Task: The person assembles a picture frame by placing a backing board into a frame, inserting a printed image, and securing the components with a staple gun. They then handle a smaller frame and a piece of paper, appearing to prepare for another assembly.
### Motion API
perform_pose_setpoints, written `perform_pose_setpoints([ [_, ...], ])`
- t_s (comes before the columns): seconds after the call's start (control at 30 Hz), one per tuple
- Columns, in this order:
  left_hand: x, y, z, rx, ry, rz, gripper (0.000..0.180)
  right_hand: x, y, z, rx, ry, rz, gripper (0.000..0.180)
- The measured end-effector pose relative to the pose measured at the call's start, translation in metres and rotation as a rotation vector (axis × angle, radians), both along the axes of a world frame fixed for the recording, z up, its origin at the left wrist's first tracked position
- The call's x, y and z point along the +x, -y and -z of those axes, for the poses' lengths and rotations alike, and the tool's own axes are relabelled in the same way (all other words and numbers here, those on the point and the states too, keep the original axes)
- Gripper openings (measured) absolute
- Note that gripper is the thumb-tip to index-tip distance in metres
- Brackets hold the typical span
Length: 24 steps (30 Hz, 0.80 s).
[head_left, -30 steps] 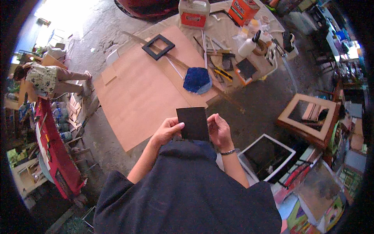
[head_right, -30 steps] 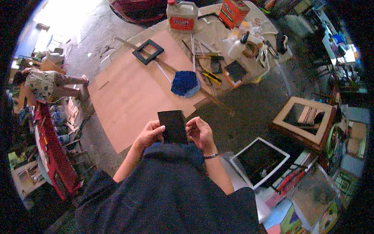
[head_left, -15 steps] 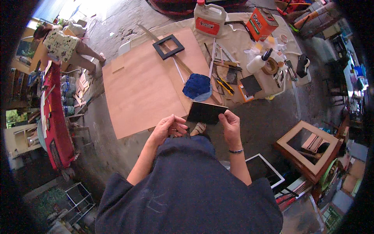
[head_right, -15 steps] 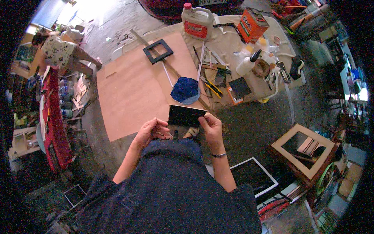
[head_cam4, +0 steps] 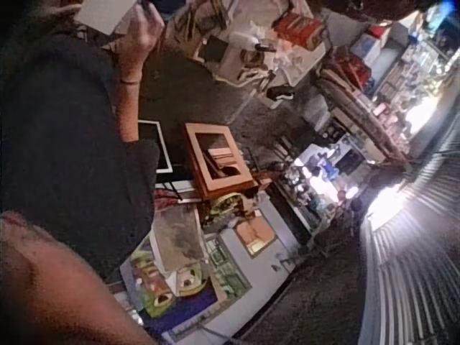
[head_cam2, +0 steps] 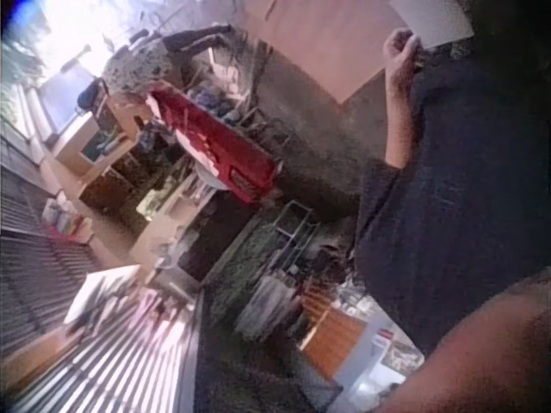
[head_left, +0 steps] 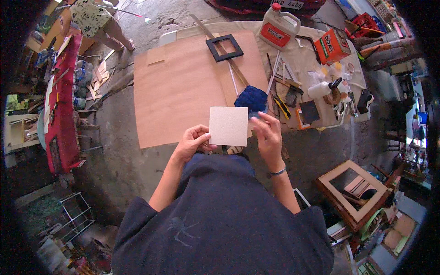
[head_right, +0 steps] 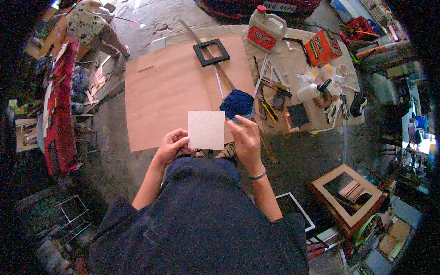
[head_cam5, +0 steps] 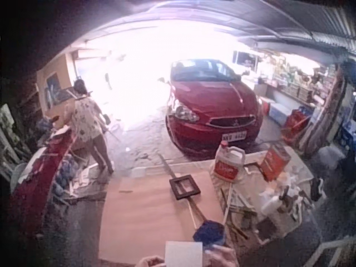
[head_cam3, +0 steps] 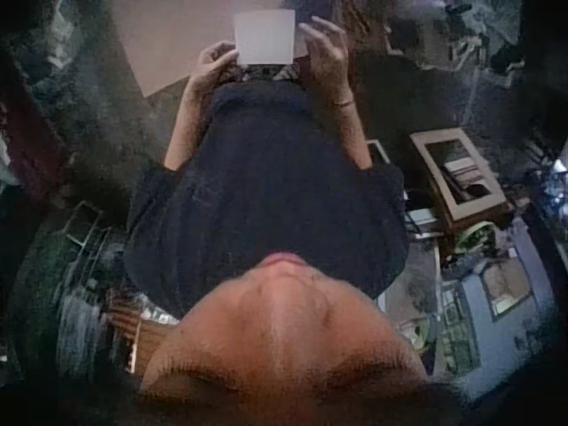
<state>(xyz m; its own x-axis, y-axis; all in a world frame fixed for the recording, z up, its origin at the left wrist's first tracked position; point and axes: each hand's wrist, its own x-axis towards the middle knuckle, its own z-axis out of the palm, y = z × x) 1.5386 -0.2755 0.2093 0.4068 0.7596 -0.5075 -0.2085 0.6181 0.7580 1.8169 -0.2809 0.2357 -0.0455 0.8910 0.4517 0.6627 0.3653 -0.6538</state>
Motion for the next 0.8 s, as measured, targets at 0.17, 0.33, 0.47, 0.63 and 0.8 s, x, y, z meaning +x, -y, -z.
perform_pose_setpoints([
  [0.17,-0.034,-0.015,-0.010,0.076,-0.045,0.018,0.015,-0.041,0.001,0.023,-0.593,-0.707,0.000,0.025],
  [0.33,-0.076,-0.022,-0.009,0.061,-0.032,0.043,0.014,-0.101,0.004,0.025,-0.780,-0.803,-0.058,0.020],
  [0.47,-0.112,-0.027,-0.005,0.074,0.107,0.038,0.014,-0.139,0.003,0.009,-0.778,-0.797,0.011,0.016],
  [0.63,-0.153,-0.036,-0.014,0.128,0.193,0.089,0.015,-0.176,0.005,-0.028,-0.729,-0.854,0.065,0.014],
  [0.8,-0.173,-0.041,-0.029,0.182,0.276,0.101,0.019,-0.196,0.008,-0.046,-0.631,-0.812,0.050,0.014],
])
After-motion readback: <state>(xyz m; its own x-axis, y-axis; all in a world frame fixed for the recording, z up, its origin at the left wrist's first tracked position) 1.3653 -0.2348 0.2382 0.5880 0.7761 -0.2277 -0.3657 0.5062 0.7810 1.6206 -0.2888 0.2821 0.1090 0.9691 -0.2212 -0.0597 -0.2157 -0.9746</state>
